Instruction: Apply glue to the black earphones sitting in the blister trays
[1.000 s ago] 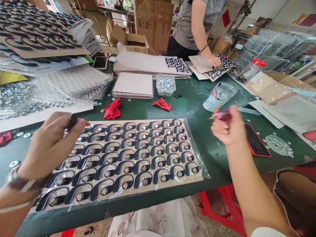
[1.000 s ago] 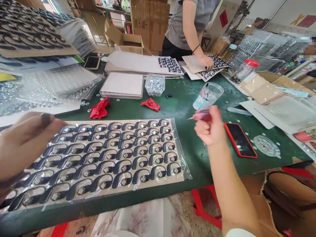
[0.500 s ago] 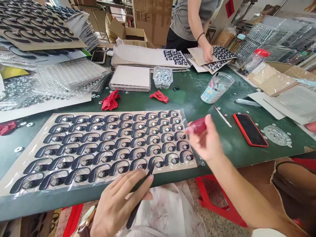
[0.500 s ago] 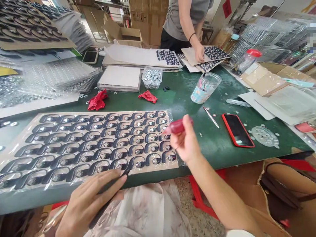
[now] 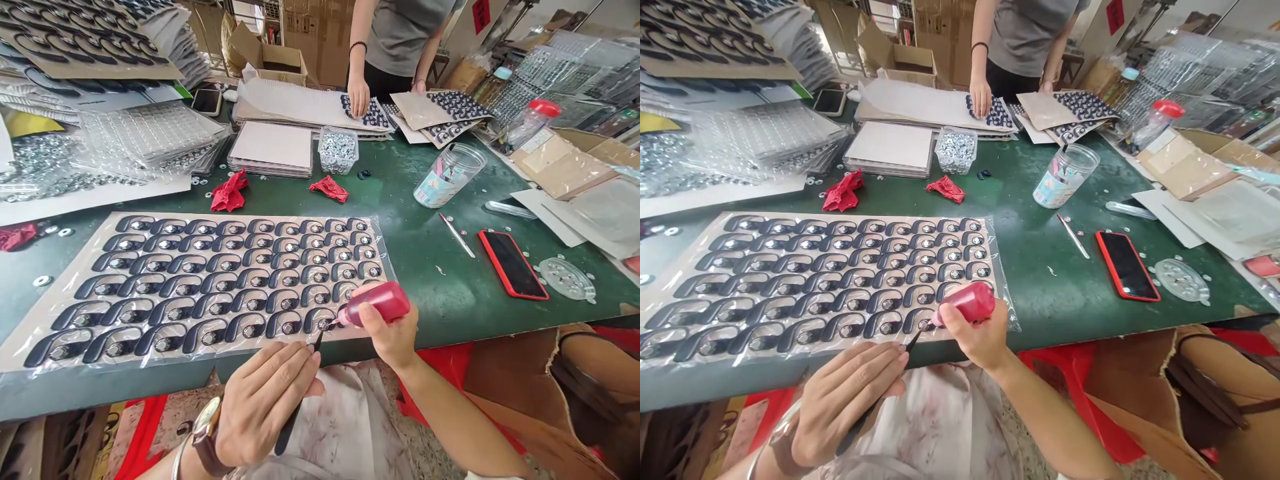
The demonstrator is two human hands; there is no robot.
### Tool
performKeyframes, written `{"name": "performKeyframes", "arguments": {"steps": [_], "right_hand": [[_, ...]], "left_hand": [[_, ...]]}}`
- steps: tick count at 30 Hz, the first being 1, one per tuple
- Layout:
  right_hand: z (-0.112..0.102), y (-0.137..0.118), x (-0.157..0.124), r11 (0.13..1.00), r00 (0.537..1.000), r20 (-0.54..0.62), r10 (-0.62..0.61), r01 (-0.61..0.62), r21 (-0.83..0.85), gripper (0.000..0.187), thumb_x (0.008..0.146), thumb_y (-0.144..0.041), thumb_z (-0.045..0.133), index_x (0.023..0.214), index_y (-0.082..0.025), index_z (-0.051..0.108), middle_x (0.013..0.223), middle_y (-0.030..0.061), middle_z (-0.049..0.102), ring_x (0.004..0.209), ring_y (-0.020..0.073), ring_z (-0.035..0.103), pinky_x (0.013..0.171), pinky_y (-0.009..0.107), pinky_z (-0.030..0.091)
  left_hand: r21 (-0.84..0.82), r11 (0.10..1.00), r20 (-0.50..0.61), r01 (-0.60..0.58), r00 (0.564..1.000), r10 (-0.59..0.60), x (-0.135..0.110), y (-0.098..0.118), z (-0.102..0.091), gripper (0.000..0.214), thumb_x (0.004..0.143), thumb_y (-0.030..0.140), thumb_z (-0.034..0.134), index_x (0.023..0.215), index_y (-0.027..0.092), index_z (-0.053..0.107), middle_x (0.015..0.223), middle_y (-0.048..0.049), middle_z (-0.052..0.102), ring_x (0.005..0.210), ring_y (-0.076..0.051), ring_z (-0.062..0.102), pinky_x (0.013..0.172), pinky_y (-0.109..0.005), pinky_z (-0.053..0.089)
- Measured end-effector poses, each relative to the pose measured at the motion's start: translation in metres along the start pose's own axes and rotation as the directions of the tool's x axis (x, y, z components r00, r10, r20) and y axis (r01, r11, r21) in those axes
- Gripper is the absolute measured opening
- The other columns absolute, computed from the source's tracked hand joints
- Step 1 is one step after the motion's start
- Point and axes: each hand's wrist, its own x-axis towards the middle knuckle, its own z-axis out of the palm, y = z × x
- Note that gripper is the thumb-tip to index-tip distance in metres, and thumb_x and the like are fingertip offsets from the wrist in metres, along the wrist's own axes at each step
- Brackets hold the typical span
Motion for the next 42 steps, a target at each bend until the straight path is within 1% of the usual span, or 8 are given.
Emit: {"name": "performKeyframes", "arguments": {"steps": [3, 5, 10, 16, 22, 32, 37, 42], "right_hand": [[0.0013, 0.0033, -0.0029, 0.989, 0.996, 0.045, -0.076, 0.081, -0.121, 0.017, 0.078, -0.033, 0.073, 0.088, -0.020, 0.067, 0.071, 0.0051, 0.072, 0.066, 0.0235, 0.071, 0.064, 0.036, 0.061], [0.0020, 0.0045, -0.0034, 0.974, 0.990, 0.071, -0.121, 0.132, -0.185, 0.018, 0.076, -0.033, 0.074, 0.088, -0.020, 0.067, 0.076, 0.0070, 0.073, 0.071, 0.0248, 0.072, 0.067, 0.037, 0.061], [0.0045, 0.0027, -0.0021, 0.927, 0.966, 0.144, -0.214, 0.247, -0.282, 0.015, 0.078, -0.031, 0.072, 0.087, -0.021, 0.067, 0.075, 0.0059, 0.073, 0.065, 0.0219, 0.071, 0.059, 0.032, 0.060], [0.0063, 0.0032, -0.0016, 0.864, 0.934, 0.157, -0.320, 0.356, -0.357, 0.010, 0.078, -0.029, 0.071, 0.081, -0.020, 0.067, 0.077, 0.0059, 0.074, 0.065, 0.0201, 0.071, 0.061, 0.032, 0.060], [0.0073, 0.0015, 0.0015, 0.802, 0.884, 0.170, -0.435, 0.467, -0.374, 0.012, 0.076, -0.026, 0.071, 0.085, -0.019, 0.066, 0.076, 0.0055, 0.073, 0.061, 0.0190, 0.070, 0.056, 0.030, 0.058], [0.0029, -0.0006, 0.0008, 0.794, 0.919, 0.131, -0.373, 0.389, -0.467, 0.011, 0.080, -0.030, 0.068, 0.083, -0.019, 0.067, 0.076, 0.0069, 0.075, 0.064, 0.0212, 0.071, 0.059, 0.033, 0.059], [0.0040, 0.0018, -0.0013, 0.796, 0.909, 0.112, -0.403, 0.408, -0.448, 0.012, 0.078, -0.029, 0.070, 0.086, -0.020, 0.066, 0.077, 0.0067, 0.074, 0.064, 0.0214, 0.071, 0.058, 0.034, 0.059], [0.0053, -0.0007, -0.0004, 0.758, 0.876, 0.093, -0.473, 0.459, -0.463, 0.016, 0.076, -0.027, 0.071, 0.090, -0.020, 0.065, 0.071, 0.0046, 0.073, 0.058, 0.0207, 0.070, 0.053, 0.033, 0.058]], "left_hand": [[0.020, 1.000, 0.000, -0.009, 1.000, 0.009, 0.0012, 0.0036, 0.0002, 0.018, 0.093, 0.012, 0.057, 0.106, 0.003, 0.066, 0.099, -0.0119, 0.073, 0.097, -0.022, 0.069, 0.087, -0.035, 0.053], [0.041, 0.999, 0.008, -0.024, 1.000, 0.023, 0.0024, 0.0058, 0.0002, 0.018, 0.092, 0.012, 0.057, 0.105, 0.003, 0.066, 0.099, -0.0119, 0.073, 0.097, -0.022, 0.069, 0.088, -0.036, 0.053], [0.053, 0.998, 0.011, -0.023, 1.000, 0.023, 0.0041, 0.0073, -0.0003, 0.017, 0.090, 0.011, 0.060, 0.104, 0.003, 0.067, 0.099, -0.0116, 0.073, 0.097, -0.022, 0.069, 0.088, -0.036, 0.054], [0.047, 0.999, 0.013, -0.026, 1.000, 0.026, 0.0023, 0.0067, 0.0004, 0.018, 0.090, 0.011, 0.061, 0.105, 0.003, 0.066, 0.100, -0.0123, 0.073, 0.098, -0.023, 0.068, 0.087, -0.038, 0.054], [0.037, 0.999, 0.014, -0.027, 1.000, 0.026, 0.0001, 0.0057, 0.0001, 0.019, 0.090, 0.012, 0.061, 0.106, 0.003, 0.066, 0.100, -0.0125, 0.073, 0.099, -0.024, 0.068, 0.087, -0.038, 0.054], [0.044, 0.999, 0.031, -0.024, 0.999, 0.023, -0.0037, 0.0042, 0.0012, 0.022, 0.090, 0.013, 0.061, 0.110, 0.004, 0.065, 0.102, -0.0123, 0.072, 0.102, -0.024, 0.067, 0.090, -0.037, 0.054], [0.017, 1.000, 0.038, -0.023, 0.999, 0.022, -0.0056, 0.0041, 0.0007, 0.023, 0.089, 0.012, 0.062, 0.110, 0.003, 0.065, 0.105, -0.0130, 0.072, 0.104, -0.025, 0.066, 0.091, -0.038, 0.052], [0.020, 1.000, 0.042, -0.019, 0.999, 0.018, -0.0029, 0.0041, 0.0001, 0.022, 0.089, 0.012, 0.062, 0.109, 0.003, 0.065, 0.103, -0.0134, 0.072, 0.103, -0.025, 0.066, 0.089, -0.037, 0.052]]}}
